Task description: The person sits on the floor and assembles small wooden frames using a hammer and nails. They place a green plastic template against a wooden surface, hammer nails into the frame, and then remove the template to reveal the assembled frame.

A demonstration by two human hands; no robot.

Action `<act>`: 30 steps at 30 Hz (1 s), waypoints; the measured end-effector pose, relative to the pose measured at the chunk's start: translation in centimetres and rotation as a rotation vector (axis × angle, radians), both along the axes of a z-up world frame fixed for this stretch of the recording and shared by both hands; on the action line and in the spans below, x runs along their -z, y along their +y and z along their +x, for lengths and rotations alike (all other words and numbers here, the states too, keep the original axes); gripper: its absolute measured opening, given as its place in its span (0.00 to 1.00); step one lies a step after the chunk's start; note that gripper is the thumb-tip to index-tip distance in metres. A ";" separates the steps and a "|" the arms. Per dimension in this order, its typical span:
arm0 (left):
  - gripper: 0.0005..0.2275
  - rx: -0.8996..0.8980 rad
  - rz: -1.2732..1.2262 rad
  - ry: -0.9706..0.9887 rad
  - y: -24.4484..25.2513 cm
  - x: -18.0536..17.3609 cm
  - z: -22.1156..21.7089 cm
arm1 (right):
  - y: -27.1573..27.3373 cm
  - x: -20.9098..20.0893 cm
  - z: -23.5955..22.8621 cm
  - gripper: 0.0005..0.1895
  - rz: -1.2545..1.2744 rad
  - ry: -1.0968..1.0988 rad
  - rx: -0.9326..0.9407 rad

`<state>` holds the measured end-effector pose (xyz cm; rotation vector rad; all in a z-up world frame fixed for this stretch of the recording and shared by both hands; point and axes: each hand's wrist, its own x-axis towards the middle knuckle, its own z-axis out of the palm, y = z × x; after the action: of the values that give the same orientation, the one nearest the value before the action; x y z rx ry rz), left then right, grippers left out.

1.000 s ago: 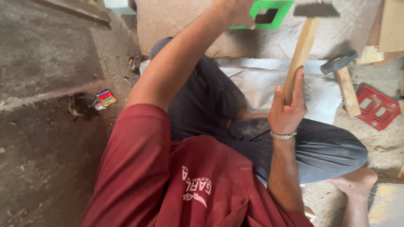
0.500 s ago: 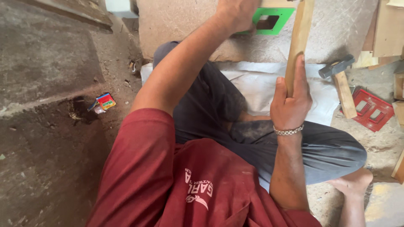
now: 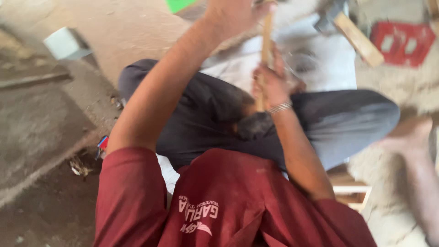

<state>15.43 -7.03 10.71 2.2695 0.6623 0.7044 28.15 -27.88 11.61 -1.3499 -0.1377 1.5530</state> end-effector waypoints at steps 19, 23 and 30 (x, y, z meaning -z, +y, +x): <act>0.02 0.380 0.111 0.708 -15.3 6.1 19.2 | -0.5 2.5 -1.9 0.37 0.283 -0.007 -0.003; 0.03 0.414 0.132 0.677 -16.0 6.4 19.9 | -0.8 2.7 -1.8 0.38 0.289 -0.016 -0.014; 0.04 0.436 0.220 0.561 -14.7 4.9 18.6 | -1.0 2.0 -2.0 0.39 0.304 -0.057 -0.024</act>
<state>34.02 -21.73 5.80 2.7128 0.3145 -0.0838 26.15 -28.90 9.64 -1.1543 -0.4103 1.4469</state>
